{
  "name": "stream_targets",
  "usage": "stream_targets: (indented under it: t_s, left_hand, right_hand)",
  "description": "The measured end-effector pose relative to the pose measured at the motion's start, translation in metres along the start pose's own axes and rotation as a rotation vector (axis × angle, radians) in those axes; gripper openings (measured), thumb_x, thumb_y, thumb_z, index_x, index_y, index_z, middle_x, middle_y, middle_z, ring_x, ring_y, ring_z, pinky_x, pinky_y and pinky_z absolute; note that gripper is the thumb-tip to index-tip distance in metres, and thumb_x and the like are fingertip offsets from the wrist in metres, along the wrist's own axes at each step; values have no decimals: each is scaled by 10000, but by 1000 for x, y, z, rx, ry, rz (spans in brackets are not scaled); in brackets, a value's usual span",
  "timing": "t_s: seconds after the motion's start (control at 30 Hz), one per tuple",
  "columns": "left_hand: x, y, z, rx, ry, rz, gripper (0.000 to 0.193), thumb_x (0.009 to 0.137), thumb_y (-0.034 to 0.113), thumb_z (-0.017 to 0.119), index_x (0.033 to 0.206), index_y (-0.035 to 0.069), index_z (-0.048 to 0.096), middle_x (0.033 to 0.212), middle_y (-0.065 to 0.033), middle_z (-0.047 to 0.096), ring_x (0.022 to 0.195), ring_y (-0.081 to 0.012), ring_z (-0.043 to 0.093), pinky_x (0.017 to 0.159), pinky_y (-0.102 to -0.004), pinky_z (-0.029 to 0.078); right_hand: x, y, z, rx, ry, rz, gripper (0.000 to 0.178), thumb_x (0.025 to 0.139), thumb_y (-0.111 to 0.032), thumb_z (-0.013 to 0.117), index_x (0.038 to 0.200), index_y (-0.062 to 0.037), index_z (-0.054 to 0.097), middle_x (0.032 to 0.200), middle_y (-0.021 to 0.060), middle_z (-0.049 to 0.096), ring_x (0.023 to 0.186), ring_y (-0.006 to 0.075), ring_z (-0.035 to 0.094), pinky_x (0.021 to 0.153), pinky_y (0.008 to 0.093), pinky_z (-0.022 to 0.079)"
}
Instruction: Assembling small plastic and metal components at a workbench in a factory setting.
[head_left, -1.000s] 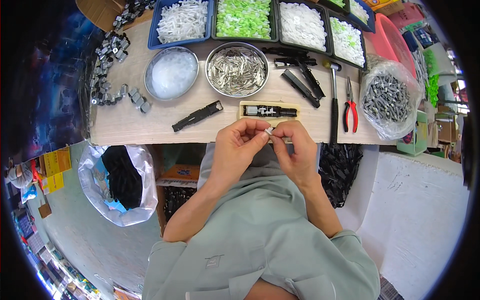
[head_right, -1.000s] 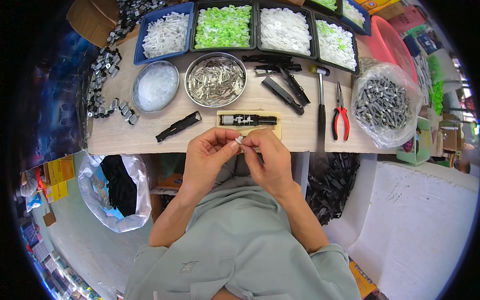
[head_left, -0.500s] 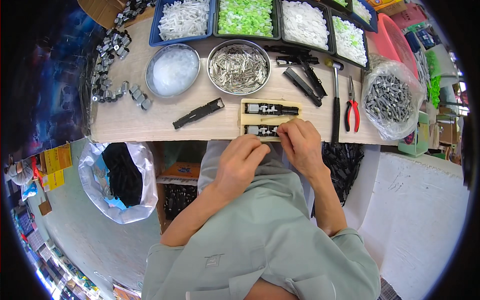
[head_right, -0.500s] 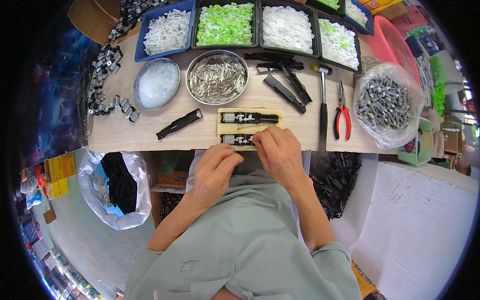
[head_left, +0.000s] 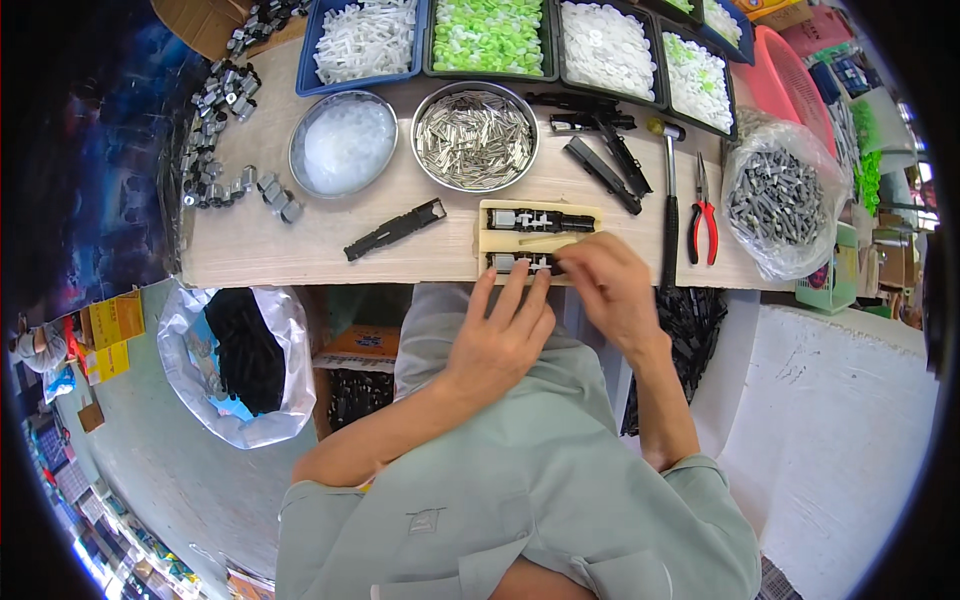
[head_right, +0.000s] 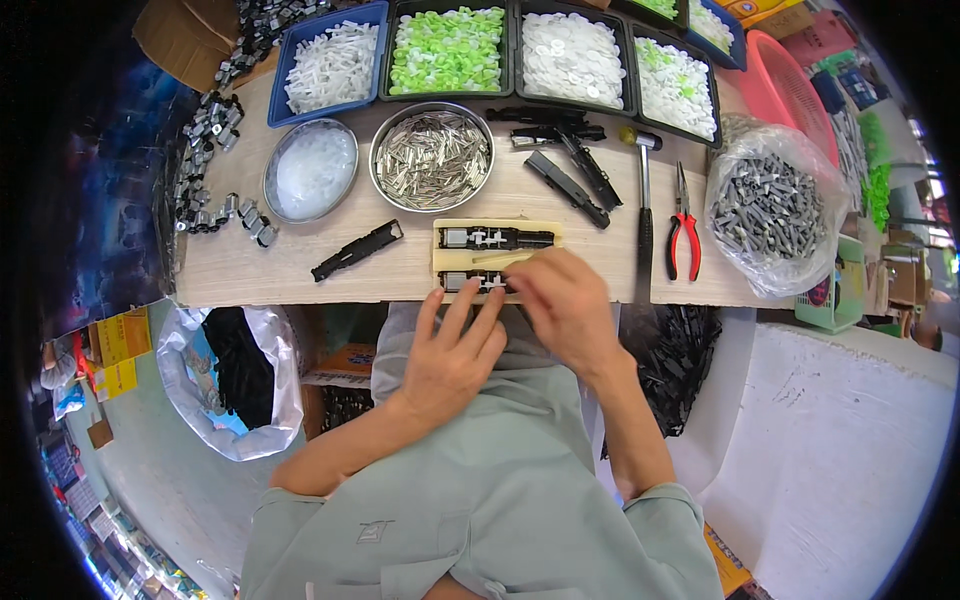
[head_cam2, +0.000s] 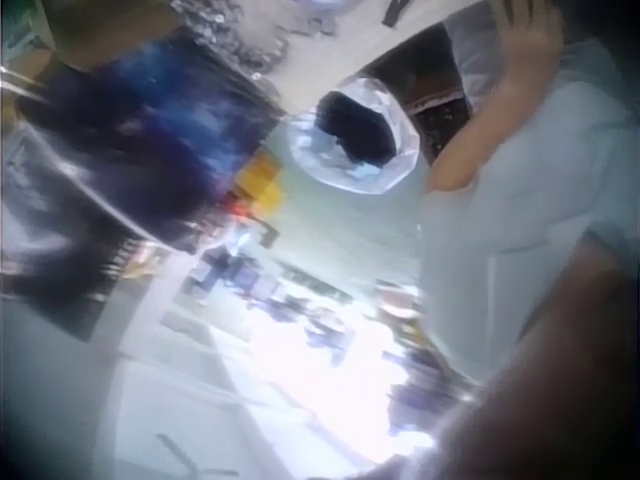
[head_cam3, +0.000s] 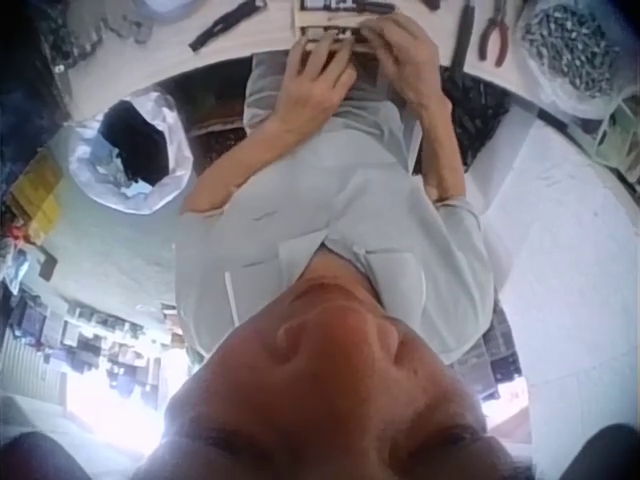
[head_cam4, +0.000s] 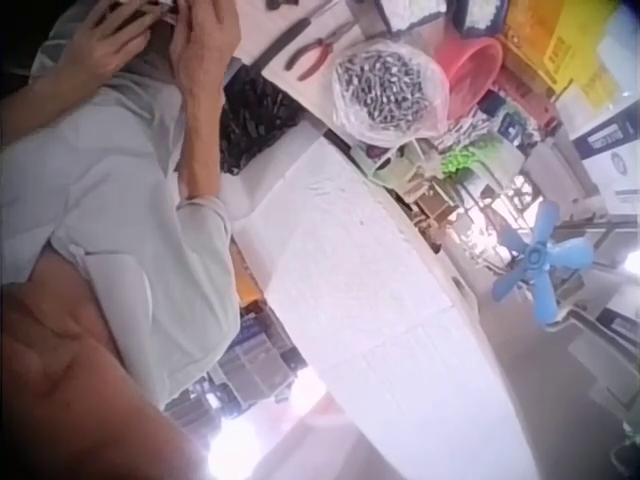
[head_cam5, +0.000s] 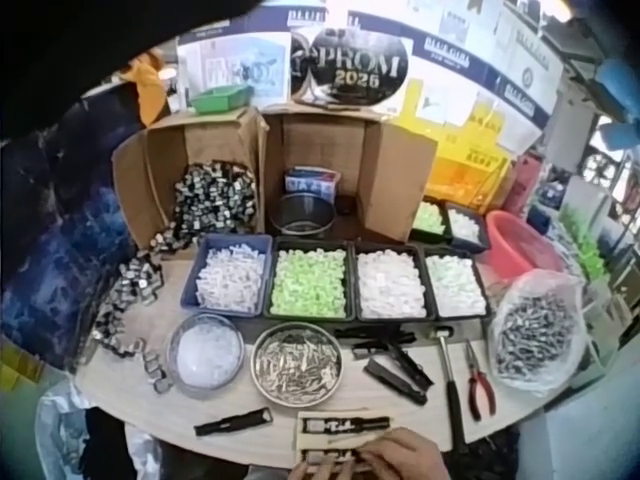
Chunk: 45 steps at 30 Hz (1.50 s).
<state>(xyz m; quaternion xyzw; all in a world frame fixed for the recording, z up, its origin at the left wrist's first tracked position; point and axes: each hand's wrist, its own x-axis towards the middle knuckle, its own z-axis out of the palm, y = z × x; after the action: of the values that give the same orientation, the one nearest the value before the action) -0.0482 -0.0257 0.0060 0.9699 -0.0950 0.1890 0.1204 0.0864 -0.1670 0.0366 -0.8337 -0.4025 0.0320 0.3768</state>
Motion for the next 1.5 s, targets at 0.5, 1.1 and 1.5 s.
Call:
stream_targets:
  t_s: [0.5,1.1,1.5]
  left_hand:
    - [106,-126,13,-29,399,-201,209,796,83,681,983,-6,649,1203,-183,629,1227,-378,522,1040,-518,422]
    - [146,-300,-16,200,120,-348,249,837,122,729,1066,46,667,1124,-180,620,1056,-378,591,877,-468,508]
    - [157,-289,-18,73,209,-270,139,847,42,686,985,29,697,1028,-181,636,979,-367,640,849,-461,532]
  right_hand:
    - [4,215,-175,-847,376,419,518,967,-384,627,1371,-66,568,1236,237,617,1135,419,592,959,457,471]
    - [-7,188,-159,-532,641,291,224,999,-93,607,1197,7,636,1077,96,672,919,154,623,829,295,507]
    - [-17,74,-60,4,573,304,190,1009,-60,603,1189,2,613,1007,16,613,875,70,566,779,209,471]
